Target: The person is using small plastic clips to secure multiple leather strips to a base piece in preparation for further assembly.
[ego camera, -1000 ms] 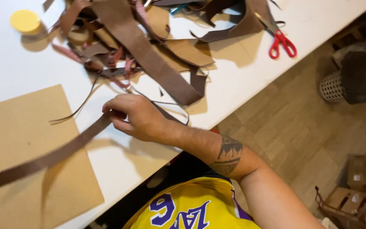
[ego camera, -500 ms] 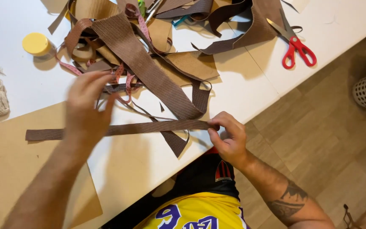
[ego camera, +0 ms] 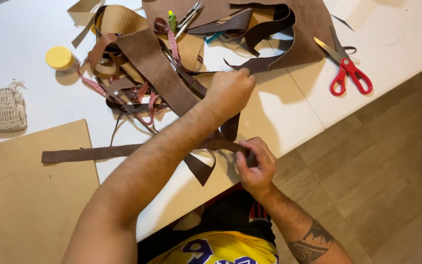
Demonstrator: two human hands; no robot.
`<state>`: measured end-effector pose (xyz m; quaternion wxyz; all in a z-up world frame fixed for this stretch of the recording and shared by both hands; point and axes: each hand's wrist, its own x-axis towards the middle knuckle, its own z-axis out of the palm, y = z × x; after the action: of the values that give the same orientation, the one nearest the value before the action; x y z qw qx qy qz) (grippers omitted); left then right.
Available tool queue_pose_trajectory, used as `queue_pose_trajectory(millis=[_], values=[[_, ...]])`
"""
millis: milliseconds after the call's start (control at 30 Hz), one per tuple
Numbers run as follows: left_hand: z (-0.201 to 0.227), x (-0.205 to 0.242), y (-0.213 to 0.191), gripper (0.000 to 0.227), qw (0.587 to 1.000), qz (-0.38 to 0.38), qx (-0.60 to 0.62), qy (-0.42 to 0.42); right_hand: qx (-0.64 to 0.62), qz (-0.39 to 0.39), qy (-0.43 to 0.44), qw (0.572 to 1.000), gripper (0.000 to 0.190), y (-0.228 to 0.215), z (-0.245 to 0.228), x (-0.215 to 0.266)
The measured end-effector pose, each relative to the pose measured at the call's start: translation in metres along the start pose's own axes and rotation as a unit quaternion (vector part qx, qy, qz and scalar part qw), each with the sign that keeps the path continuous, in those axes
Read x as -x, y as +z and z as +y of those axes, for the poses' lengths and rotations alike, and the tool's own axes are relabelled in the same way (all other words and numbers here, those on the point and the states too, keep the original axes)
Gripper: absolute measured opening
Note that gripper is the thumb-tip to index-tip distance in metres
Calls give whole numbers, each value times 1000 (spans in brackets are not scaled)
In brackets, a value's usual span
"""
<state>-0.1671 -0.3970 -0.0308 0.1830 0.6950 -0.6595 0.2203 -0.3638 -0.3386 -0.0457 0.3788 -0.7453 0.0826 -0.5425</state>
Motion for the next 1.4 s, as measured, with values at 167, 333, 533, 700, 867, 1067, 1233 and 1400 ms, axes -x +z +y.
queue_pose_trajectory(millis=[167,333,533,700,867,1067,1233,1400], values=[[-53,14,-121,2,957,131,195,-170,22,-44,14,999,9,0,-23,-10],[-115,64,-194,6,679,332,541,-370,-49,-72,17,996,11,6,-31,-10],[-118,168,-245,9,677,294,521,-429,-105,-163,25,981,18,30,-91,-36],[-114,266,-234,13,629,304,591,-404,-218,-221,-7,951,15,58,-122,-60],[-94,312,-227,15,610,329,593,-409,-329,-390,19,860,14,84,-180,-93],[-84,308,-250,14,697,295,518,-398,-526,-336,134,769,15,129,-172,-97],[-71,296,-255,15,678,284,563,-378,-396,-267,198,856,15,183,-129,-86],[-66,306,-254,15,660,254,603,-370,-360,-263,229,865,12,186,-138,-67]])
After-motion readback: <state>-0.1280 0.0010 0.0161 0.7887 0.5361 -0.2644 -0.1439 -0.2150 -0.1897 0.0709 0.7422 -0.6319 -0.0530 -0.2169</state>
